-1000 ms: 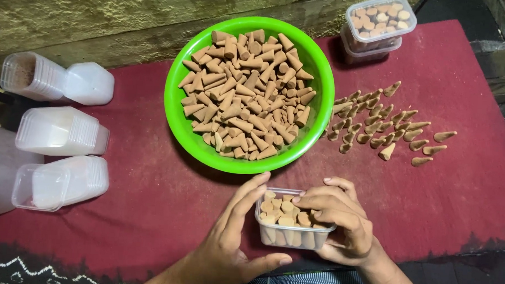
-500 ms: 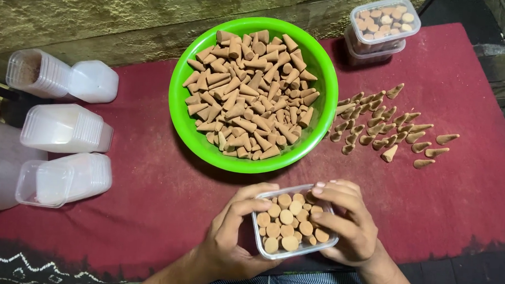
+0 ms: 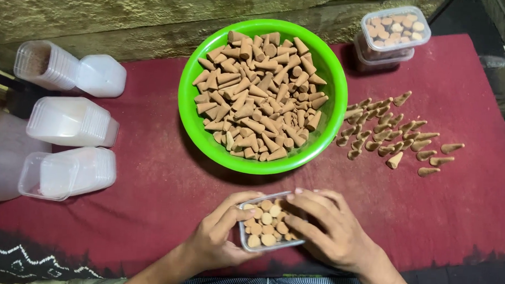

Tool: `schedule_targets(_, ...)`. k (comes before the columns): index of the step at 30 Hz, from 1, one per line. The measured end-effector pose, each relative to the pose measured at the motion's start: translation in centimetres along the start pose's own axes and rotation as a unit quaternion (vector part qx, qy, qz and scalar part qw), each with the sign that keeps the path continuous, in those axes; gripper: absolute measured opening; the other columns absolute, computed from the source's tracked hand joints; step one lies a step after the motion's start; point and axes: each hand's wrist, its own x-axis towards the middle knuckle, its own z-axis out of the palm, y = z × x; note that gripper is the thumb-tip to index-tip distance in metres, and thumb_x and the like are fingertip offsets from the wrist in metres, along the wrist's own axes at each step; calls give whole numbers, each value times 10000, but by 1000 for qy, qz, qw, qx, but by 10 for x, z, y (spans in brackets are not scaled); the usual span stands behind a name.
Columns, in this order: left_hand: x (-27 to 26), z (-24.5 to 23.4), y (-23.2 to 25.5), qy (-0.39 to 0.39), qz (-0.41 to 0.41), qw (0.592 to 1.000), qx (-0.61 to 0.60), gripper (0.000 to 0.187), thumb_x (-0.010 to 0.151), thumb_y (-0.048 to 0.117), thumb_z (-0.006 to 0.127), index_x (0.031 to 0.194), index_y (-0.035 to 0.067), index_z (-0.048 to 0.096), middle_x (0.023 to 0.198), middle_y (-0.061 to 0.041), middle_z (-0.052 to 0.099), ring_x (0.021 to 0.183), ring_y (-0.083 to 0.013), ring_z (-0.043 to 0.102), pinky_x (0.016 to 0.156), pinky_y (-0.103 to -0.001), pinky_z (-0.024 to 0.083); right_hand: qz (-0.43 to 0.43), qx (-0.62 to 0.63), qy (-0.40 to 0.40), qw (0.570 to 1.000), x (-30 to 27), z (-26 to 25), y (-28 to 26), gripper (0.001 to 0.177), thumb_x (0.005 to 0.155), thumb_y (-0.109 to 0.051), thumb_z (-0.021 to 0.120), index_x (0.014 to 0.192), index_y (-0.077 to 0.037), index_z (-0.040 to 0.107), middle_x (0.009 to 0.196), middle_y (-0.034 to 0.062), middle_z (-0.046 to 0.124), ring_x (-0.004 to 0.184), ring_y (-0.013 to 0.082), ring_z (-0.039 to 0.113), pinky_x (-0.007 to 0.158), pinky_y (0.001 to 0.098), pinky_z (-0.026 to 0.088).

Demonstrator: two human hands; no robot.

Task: Packing incense cones from a large green bowl into small plastic containers

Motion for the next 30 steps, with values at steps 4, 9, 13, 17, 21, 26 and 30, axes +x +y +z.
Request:
schedule_targets(4,-8,-14,0,-20,-26,993,113,503,860,201,854,1104,-76,513,1305,-309,593,1237,-407,655,1081,-397,571,-4,47,-38,998,20,-9,-4,578,944,-362,796,1347,-50,524,1440,267,526,1307,415,594,1067,543,534)
schedule_targets(9,-8,-28,14,-71,-129,980,132,826,855,454,812,1412,-48,464,1457,-230,508,1351,-370,535,1154,-470,438,-6,-12,-121,993,22,-3,-5,684,947,-488,755,1512,-217,479,1608,202,405,1474,360,470,1192,511,389)
schedule_targets(13,-9,-20,14,-83,-120,977,153,747,929,503,691,1395,-49,499,1453,-254,516,1345,-392,531,1137,-519,428,-27,-55,-95,994,31,-2,-9,552,955,-454,748,1398,-169,585,1507,199,523,1385,369,547,1129,522,441)
schedule_targets(17,-7,-10,18,-91,-55,960,257,778,955,578,638,1443,-7,482,1523,-289,449,1422,-454,442,1185,-581,337,-25,-47,-82,995,36,0,-12,500,963,-431,744,1359,-155,614,1493,213,532,1382,379,547,1121,522,441)
schedule_targets(21,2,-10,25,-89,-24,943,320,859,974,687,496,1483,-4,462,1568,-286,413,1482,-444,387,1200,-604,288,-4,12,-56,998,11,5,-3,613,977,-507,686,1418,-106,544,1480,249,515,1350,406,584,1066,553,496)
schedule_targets(26,39,-17,33,-135,42,973,181,729,1000,542,546,1392,-72,516,1464,-281,524,1394,-450,490,1160,-551,365,145,128,169,966,-3,7,-1,469,1047,-316,532,1376,15,487,1406,356,540,1313,440,605,1061,461,580)
schedule_targets(30,48,-8,32,-168,114,968,148,502,1022,337,672,1281,-91,626,1332,-262,652,1266,-423,608,1122,-525,431,162,86,226,957,-6,4,-3,398,1058,-283,517,1306,28,498,1264,319,631,1155,410,686,944,429,649)
